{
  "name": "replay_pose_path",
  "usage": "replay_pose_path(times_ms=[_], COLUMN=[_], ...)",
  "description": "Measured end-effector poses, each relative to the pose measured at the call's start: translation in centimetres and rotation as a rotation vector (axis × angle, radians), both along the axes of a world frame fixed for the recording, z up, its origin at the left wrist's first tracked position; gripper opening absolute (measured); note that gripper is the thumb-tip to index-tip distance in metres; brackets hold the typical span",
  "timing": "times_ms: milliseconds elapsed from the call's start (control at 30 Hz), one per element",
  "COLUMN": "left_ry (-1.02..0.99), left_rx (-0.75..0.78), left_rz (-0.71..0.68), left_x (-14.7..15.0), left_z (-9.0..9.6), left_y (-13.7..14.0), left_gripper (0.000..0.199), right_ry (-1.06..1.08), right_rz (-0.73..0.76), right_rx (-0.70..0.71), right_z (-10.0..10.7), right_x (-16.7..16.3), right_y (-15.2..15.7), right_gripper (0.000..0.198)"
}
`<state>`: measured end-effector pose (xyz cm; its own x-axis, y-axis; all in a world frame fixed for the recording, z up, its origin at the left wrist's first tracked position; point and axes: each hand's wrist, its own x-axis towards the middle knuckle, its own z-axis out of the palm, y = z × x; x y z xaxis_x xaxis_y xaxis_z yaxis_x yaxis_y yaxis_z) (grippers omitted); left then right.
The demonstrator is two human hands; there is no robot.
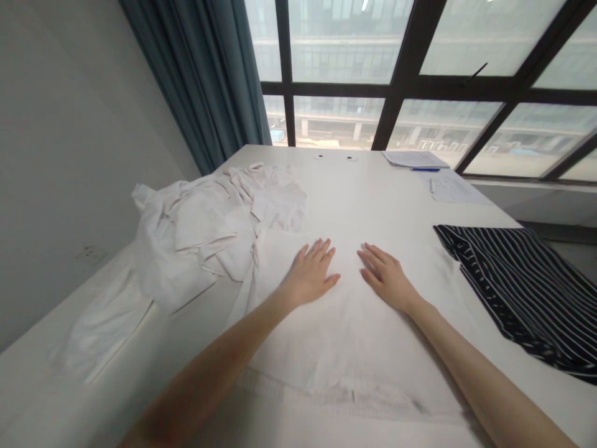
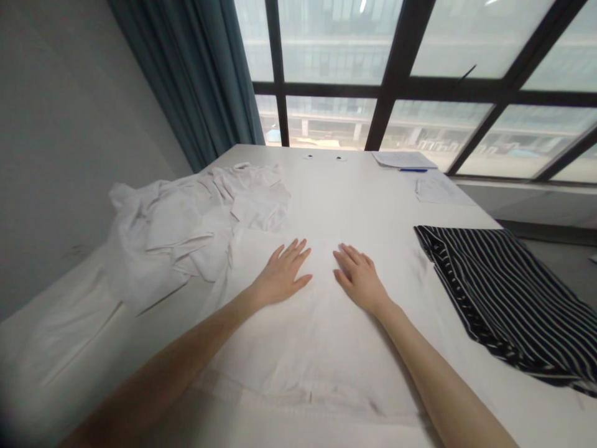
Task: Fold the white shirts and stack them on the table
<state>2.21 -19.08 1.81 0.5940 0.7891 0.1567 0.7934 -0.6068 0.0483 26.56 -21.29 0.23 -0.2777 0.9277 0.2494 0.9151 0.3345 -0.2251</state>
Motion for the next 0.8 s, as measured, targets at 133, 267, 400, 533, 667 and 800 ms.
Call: replay_pose_path(times_ms=[133,267,400,533,667,800], left_ry=[-0.029,-0.036,-0.039,-0.049,-0.046,-0.043], left_rx=[-0.044,-0.049,-0.04,-0.034,-0.034,-0.023], left_rz=[-0.073,-0.079,-0.071,-0.07,-0.072,-0.074], left_x=[0.53,0.35,0.41,0.48,0.46,0.46], left_z=[-0.95,-1.18,-1.04,-1.02,-1.02,-1.0], left_y=[-0.73,-0.6,-0.58,-0.65,-0.65,-0.66], left_gripper=[0.066,0.069,0.066,0.063,0.062,0.06], right_ry=[0.013,0.033,0.044,0.046,0.045,0.048], right_rz=[0.078,0.079,0.078,0.077,0.078,0.078], right_rx=[-0.06,-0.065,-0.068,-0.076,-0.078,-0.077], right_z=[0.03,0.15,0.25,0.21,0.12,0.11], right_x=[-0.65,-0.49,-0.48,-0.5,-0.42,-0.39], right_y=[-0.33,-0.3,-0.28,-0.27,-0.22,-0.23], right_gripper=[0.049,0.048,0.047,0.046,0.047,0.047])
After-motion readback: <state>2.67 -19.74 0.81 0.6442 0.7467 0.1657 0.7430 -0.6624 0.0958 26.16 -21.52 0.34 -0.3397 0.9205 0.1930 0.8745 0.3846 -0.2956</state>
